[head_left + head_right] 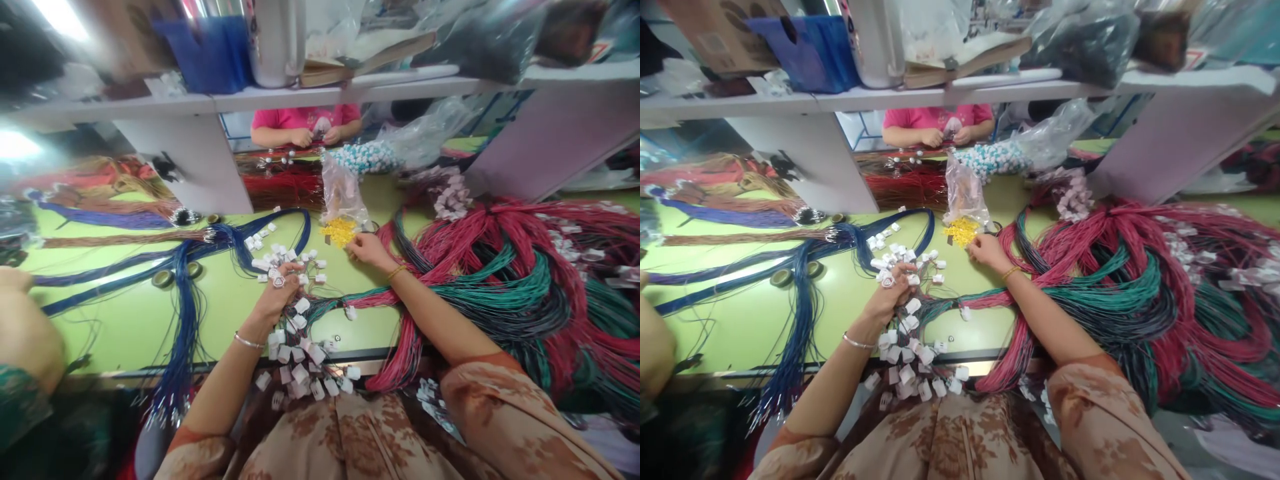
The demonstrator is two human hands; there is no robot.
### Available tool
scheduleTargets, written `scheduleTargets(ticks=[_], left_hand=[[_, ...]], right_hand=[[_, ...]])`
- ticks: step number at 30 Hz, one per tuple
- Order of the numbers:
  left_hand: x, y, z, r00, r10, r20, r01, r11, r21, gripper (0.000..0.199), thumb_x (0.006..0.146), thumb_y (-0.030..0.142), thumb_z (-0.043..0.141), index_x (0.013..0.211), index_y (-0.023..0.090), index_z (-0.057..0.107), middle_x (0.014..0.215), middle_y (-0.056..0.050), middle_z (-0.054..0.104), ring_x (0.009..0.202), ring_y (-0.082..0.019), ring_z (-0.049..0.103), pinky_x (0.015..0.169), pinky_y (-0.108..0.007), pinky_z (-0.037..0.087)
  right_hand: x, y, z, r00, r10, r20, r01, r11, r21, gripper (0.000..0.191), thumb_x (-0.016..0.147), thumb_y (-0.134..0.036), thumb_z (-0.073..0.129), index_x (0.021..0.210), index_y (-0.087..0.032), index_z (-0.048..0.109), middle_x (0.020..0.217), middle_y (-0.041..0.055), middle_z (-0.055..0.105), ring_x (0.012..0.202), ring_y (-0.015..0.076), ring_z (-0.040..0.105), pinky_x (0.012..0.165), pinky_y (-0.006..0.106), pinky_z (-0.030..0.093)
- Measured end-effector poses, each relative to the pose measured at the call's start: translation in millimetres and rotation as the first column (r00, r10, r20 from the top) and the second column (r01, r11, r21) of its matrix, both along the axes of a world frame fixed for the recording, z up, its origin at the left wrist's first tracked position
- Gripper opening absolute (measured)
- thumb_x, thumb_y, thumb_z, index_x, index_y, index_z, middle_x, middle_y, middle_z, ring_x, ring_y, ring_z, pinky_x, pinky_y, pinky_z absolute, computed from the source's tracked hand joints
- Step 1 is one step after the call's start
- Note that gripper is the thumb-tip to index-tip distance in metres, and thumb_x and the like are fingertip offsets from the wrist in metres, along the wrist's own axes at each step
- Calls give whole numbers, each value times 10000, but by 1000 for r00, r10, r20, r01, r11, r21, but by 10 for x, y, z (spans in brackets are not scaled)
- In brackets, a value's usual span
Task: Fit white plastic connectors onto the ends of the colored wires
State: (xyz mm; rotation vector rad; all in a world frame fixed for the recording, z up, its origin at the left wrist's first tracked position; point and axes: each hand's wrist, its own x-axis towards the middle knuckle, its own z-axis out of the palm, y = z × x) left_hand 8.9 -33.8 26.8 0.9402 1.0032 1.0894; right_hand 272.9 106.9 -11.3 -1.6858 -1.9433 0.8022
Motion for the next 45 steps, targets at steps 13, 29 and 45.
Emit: scheduleTargets(ticks=[13, 29, 45], left_hand=[[51, 7, -30, 992, 103, 75, -103, 995, -10, 434, 645, 440, 867, 874, 145, 645, 617, 9, 621, 426, -19, 314, 426, -174, 194], [35, 0, -12, 977, 149, 150, -150, 989, -5, 390, 593, 344, 901, 848, 159, 671, 698, -4, 693, 600, -107, 603, 612, -246, 498], [56, -4, -57, 970, 213, 116, -213, 977, -9, 408, 561, 293, 917, 847, 149, 664, 732, -22, 715, 641, -113, 638, 673, -244, 522]], right_hand=[[-605, -581, 436, 458, -49, -888, -425, 865, -267, 282, 637, -269, 842, 840, -133, 702, 669, -14, 652, 550, 76, 572, 563, 221, 494], [-895, -1058, 577, 719, 394, -573, -229, 912, 340, 94, 890, -234, 590, 875, -184, 667, 851, 32, 635, 791, 146, 607, 754, 303, 503], [-911, -1155, 583, 862, 327, -387, -178, 910, 374, 91, 882, -227, 577, 964, -247, 543, 830, 25, 671, 737, 177, 632, 717, 307, 505]])
